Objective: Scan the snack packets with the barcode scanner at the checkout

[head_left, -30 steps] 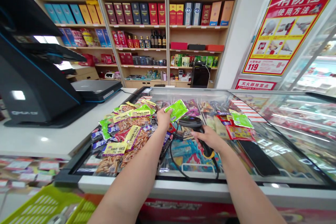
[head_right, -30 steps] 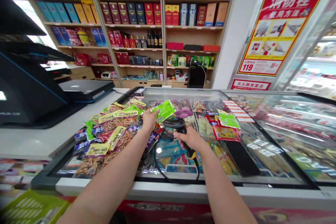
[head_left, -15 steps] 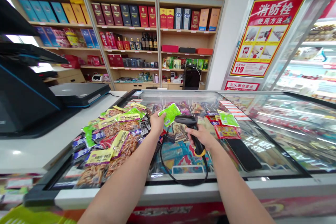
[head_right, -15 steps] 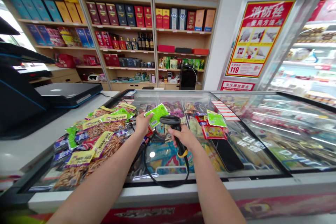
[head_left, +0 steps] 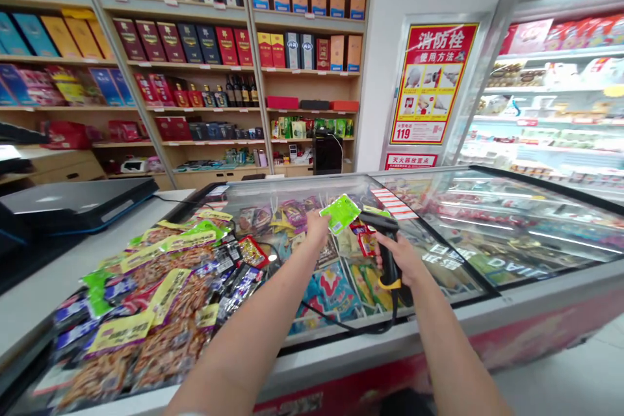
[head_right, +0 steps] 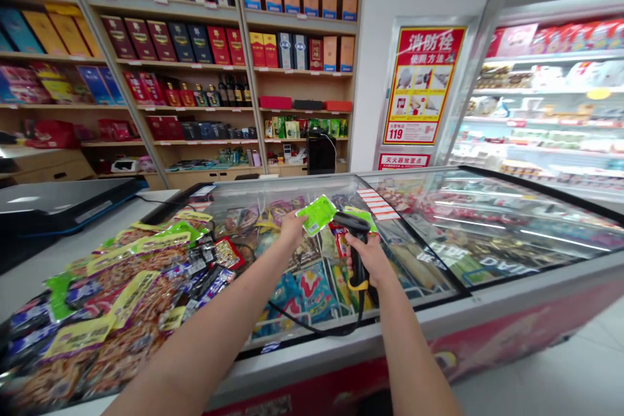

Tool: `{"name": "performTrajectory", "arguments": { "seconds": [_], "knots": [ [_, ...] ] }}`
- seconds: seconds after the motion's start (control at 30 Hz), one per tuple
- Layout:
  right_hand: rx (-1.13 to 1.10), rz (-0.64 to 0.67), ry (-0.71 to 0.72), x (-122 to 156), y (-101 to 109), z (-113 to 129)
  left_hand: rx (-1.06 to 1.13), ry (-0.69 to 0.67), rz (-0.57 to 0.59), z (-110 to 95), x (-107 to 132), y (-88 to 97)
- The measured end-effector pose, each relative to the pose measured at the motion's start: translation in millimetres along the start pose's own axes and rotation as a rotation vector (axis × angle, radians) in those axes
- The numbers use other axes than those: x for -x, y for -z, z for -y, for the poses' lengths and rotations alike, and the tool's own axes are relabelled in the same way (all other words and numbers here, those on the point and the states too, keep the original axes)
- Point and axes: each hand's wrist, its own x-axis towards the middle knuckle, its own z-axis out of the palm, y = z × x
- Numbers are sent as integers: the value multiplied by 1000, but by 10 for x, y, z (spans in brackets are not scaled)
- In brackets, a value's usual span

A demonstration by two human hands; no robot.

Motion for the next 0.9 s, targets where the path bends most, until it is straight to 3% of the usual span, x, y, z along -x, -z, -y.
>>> {"name": "performTrajectory", "arguments": {
  "seconds": [0.2,0.37,0.47,0.7,0.9],
  "knots": [
    [-44,-91,21,-6,349,52,-143,-47,122,206,-70,-651],
    [-89,-122,47,23,489,100,-482,-124,164,365,-109,-873],
    [-106,-158,41,55,477,106,-613,-212,158,417,-64,-854],
    [-54,-119,-15,2,363,8,-680,-456,-8,313,125,-593],
    [-41,-52,-26,-115,361,-139,-685,-457,-24,290,178,-440]
  ]
}}
